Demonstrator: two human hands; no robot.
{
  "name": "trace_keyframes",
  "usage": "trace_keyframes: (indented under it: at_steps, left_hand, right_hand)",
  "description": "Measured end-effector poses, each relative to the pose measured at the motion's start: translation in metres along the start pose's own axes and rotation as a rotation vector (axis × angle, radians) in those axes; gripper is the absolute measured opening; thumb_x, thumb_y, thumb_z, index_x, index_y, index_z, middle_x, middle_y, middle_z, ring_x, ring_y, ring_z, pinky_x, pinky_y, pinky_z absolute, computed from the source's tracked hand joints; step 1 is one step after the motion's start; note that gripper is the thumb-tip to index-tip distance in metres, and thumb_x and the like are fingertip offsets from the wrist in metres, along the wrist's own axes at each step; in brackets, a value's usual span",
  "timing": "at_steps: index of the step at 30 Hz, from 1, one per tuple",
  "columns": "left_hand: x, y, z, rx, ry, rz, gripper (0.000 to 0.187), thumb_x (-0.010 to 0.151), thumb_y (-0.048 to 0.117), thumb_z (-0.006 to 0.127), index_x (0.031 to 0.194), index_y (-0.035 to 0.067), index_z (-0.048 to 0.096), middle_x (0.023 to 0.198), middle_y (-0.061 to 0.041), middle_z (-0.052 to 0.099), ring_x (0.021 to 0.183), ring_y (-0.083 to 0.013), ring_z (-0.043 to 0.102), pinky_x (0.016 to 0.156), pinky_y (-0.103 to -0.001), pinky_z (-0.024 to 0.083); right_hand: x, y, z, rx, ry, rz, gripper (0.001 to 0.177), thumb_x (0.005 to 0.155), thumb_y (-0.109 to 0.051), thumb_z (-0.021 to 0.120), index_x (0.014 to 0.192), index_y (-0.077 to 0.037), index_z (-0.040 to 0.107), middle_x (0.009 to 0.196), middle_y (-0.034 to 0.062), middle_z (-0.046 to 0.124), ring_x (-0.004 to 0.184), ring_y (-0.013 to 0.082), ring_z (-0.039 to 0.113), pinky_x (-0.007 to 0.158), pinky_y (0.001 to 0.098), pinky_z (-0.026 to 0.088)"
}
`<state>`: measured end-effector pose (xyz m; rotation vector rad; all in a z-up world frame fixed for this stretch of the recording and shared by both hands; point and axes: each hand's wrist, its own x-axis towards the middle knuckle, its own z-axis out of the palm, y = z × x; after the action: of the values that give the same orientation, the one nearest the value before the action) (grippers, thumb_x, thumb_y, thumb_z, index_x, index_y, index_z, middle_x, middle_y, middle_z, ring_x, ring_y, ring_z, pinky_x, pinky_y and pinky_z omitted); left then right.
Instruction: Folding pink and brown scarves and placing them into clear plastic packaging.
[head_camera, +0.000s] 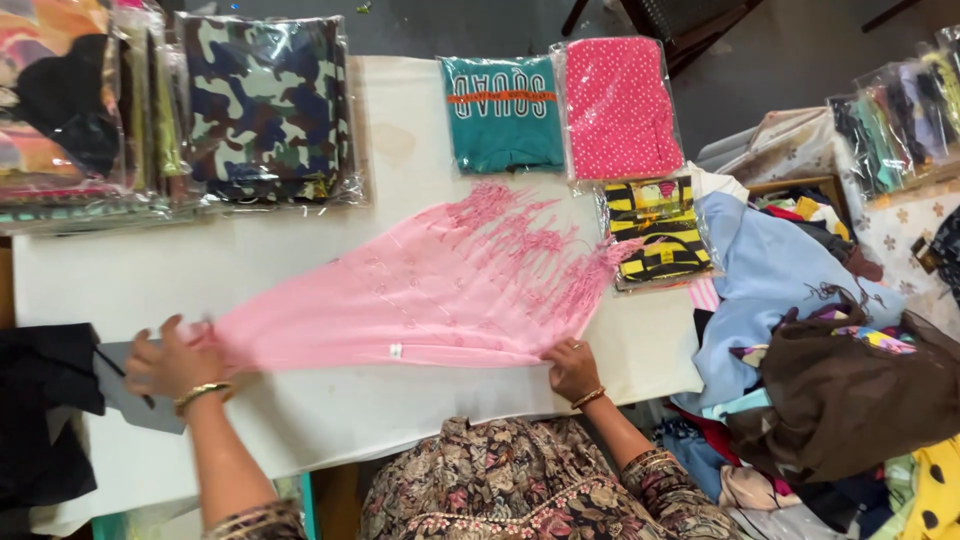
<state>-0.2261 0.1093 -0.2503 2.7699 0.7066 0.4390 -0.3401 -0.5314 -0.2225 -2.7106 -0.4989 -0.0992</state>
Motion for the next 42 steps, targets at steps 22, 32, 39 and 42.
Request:
trace_keyframes:
  at_steps: [22, 32, 39, 42]
  left_hand:
    - [-0.274, 0.296, 0.047, -0.262, -0.786, 1.009, 0.047, 0.079, 0.018, 0.078, 0.123, 0.026, 0.063, 0.119, -0.001, 0.06, 0.12, -0.0195, 0.051, 0.105, -0.049, 0.031]
    - [-0.295, 0.311, 0.065, -0.334, -0.578, 1.053, 0.03, 0.081, 0.017, 0.069, 0.111, 0.018, 0.065, 0.106, -0.005, 0.06, 0.108, -0.0242, 0.055, 0.094, -0.047, 0.038]
    - [-0.304, 0.312, 0.042, -0.493, -0.518, 1.058, 0.024, 0.079, 0.012, 0.063, 0.102, 0.012, 0.063, 0.101, -0.006, 0.06, 0.101, -0.0253, 0.057, 0.085, -0.041, 0.044]
    - [-0.315, 0.306, 0.046, -0.514, -0.613, 1.021, 0.023, 0.079, 0.01, 0.063, 0.101, 0.013, 0.062, 0.099, -0.006, 0.06, 0.1, -0.0254, 0.058, 0.08, -0.039, 0.047]
  right_hand:
    - [-0.048, 0.119, 0.102, 0.966, 0.527, 1.019, 0.073, 0.077, -0.001, 0.089, 0.144, -0.002, 0.06, 0.101, 0.015, 0.063, 0.085, 0.0225, 0.055, 0.072, 0.0347, 0.048]
    - [0.005, 0.091, 0.055, 1.166, 0.448, 1.227, 0.089, 0.07, 0.007, 0.082, 0.143, -0.02, 0.038, 0.099, -0.0004, 0.065, 0.081, 0.0148, 0.067, 0.064, 0.0329, 0.058]
    - [-0.047, 0.09, 0.035, 1.221, 0.544, 1.348, 0.068, 0.072, 0.007, 0.075, 0.131, -0.014, 0.049, 0.09, 0.0038, 0.069, 0.055, 0.0078, 0.051, 0.042, 0.023, 0.033]
    - [-0.058, 0.087, 0.041, 1.219, 0.603, 1.378, 0.064, 0.073, 0.008, 0.073, 0.129, -0.013, 0.05, 0.087, 0.0051, 0.068, 0.052, 0.0086, 0.046, 0.042, 0.0239, 0.032]
